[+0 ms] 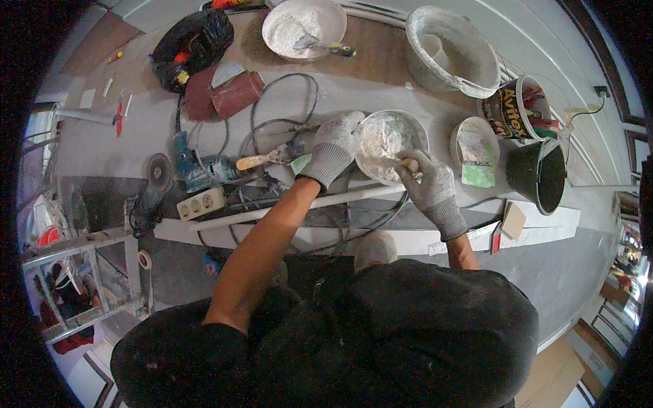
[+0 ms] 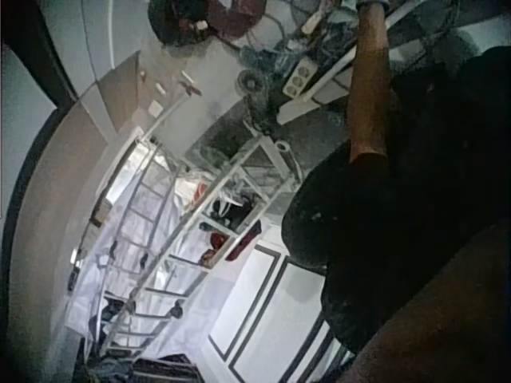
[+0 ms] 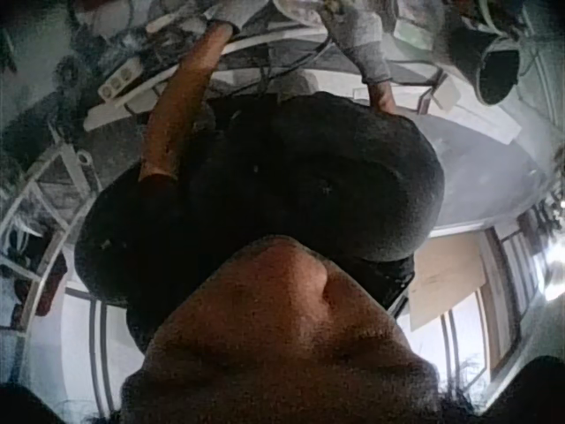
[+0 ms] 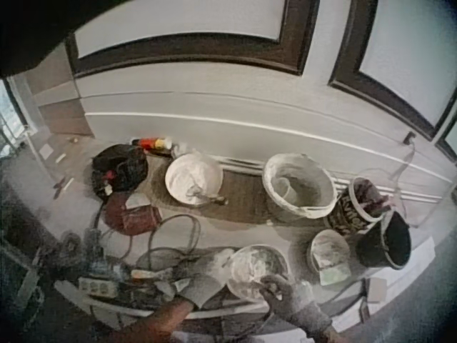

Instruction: The person mixes plaster in a small bowl using a putty knife and then applies the plaster to a wall joint, smoothing it with a spatula.

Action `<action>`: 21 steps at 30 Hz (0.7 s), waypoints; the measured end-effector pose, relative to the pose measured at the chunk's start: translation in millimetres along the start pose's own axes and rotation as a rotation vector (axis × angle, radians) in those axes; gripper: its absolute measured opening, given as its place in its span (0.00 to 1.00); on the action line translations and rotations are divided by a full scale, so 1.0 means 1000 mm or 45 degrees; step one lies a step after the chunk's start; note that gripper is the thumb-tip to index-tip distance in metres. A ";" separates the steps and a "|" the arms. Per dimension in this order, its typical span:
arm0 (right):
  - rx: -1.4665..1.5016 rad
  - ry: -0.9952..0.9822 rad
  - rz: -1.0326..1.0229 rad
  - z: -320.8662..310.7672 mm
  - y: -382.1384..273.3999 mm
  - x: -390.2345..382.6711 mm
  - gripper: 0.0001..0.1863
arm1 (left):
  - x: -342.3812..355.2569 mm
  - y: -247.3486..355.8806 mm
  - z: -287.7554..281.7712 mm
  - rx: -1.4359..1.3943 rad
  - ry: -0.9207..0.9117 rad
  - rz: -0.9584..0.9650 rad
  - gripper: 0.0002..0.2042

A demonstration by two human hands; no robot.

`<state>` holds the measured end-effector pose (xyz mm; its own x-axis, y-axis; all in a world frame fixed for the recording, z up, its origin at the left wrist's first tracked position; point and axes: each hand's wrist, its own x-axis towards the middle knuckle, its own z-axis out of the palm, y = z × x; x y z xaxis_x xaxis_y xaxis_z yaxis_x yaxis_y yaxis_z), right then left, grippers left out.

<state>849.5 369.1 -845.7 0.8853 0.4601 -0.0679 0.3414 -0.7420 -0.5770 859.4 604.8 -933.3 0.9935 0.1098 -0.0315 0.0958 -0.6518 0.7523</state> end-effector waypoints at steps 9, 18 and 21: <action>0.229 -0.224 -0.069 -0.018 -0.003 0.012 0.12 | 0.001 -0.020 0.012 0.010 -0.031 -0.056 0.15; 0.124 -0.135 0.048 -0.018 0.020 0.017 0.15 | -0.003 -0.002 0.000 0.069 -0.029 0.028 0.14; 0.110 -0.120 -0.039 -0.021 -0.001 0.023 0.14 | -0.004 -0.014 0.002 0.029 0.022 0.084 0.15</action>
<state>876.6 370.1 -829.7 0.8398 0.5288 -0.1227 0.3359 -0.6837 -0.6478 854.0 612.0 -944.9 0.9964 0.0792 0.0294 0.0319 -0.6747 0.7374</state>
